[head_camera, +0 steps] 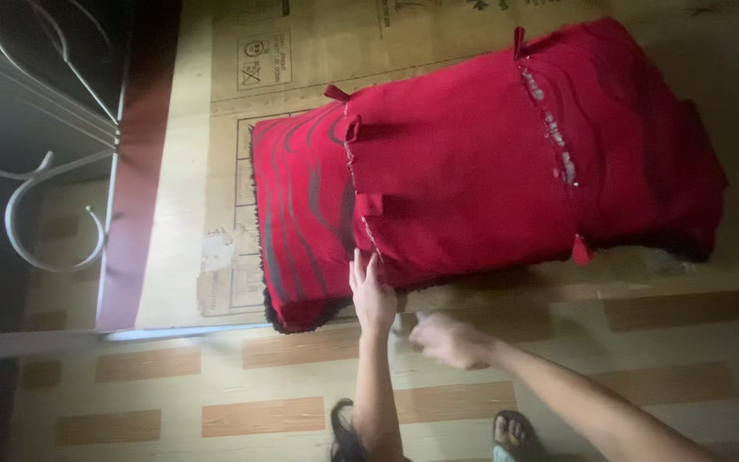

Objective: The person moves several pillows from a lower bed to an upper bunk, then repeatedly folds and unfolds a red blanket on the lower bed. Finally, the person sweeps the cardboard surface of the lower bed with a broom.

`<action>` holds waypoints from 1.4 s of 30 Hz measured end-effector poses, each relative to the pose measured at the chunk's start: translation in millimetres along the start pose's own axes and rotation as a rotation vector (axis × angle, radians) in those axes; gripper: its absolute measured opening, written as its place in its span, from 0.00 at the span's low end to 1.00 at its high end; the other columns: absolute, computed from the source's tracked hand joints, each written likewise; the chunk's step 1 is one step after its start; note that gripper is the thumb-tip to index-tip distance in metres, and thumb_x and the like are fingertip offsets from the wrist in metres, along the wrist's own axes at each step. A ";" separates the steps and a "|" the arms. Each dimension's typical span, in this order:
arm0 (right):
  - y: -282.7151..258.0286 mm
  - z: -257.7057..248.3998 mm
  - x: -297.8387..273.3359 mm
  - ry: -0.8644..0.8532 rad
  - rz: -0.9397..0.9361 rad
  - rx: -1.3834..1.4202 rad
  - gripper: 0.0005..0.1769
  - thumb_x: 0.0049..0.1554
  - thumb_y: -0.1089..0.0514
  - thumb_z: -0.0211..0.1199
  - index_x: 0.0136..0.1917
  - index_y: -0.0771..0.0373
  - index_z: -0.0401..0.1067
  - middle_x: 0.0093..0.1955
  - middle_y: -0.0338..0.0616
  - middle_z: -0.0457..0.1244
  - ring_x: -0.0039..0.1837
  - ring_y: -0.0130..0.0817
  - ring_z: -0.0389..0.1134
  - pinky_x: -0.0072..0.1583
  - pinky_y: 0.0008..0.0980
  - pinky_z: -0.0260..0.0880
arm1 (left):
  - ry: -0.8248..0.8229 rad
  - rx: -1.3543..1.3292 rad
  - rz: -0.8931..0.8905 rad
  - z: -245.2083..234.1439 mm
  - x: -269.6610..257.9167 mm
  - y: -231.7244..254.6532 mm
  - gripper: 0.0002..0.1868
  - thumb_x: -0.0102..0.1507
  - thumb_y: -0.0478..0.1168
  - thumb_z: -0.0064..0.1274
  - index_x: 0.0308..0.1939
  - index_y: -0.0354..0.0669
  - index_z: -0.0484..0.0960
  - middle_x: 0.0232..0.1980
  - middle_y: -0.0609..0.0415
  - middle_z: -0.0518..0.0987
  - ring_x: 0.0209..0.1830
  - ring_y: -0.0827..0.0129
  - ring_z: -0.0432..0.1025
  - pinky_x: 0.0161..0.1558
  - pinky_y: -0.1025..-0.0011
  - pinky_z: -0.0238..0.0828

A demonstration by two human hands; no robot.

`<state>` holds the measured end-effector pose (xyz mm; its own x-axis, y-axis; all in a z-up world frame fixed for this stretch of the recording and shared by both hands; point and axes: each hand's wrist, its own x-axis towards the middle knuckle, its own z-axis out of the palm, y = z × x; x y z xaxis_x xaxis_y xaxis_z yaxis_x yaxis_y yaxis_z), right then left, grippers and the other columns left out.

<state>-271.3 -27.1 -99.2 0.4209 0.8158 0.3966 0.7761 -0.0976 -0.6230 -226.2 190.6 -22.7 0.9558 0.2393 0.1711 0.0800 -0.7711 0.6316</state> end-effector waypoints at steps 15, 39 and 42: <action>30.5 -158.4 41.9 0.638 0.330 -0.537 0.18 0.54 0.71 0.55 0.56 0.58 0.67 0.68 0.50 0.64 0.68 0.39 0.65 0.66 0.45 0.67 | 0.179 -0.533 -0.464 56.9 -29.0 -22.8 0.11 0.65 0.36 0.56 0.51 0.40 0.77 0.46 0.50 0.81 0.48 0.64 0.76 0.55 0.67 0.71; 127.4 -151.8 -41.7 1.624 1.208 1.166 0.05 0.51 0.61 0.53 0.37 0.54 0.58 0.38 0.39 0.56 0.42 0.32 0.59 0.54 0.39 0.72 | 0.073 -1.563 -1.203 118.0 5.0 -73.3 0.14 0.67 0.50 0.44 0.45 0.44 0.67 0.36 0.50 0.73 0.35 0.57 0.74 0.43 0.54 0.75; 108.0 -208.8 -3.1 1.546 0.984 1.154 0.13 0.51 0.65 0.52 0.31 0.53 0.53 0.31 0.38 0.50 0.36 0.30 0.53 0.44 0.36 0.68 | 0.088 -1.385 -0.752 82.1 48.7 -45.7 0.13 0.69 0.46 0.44 0.43 0.39 0.74 0.36 0.55 0.74 0.34 0.67 0.70 0.40 0.61 0.73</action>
<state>-90.7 -159.2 -26.9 0.8033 -0.3122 -0.5072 -0.1713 0.6945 -0.6988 -160.1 189.0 -105.3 0.7955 0.3737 -0.4770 0.1519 0.6391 0.7540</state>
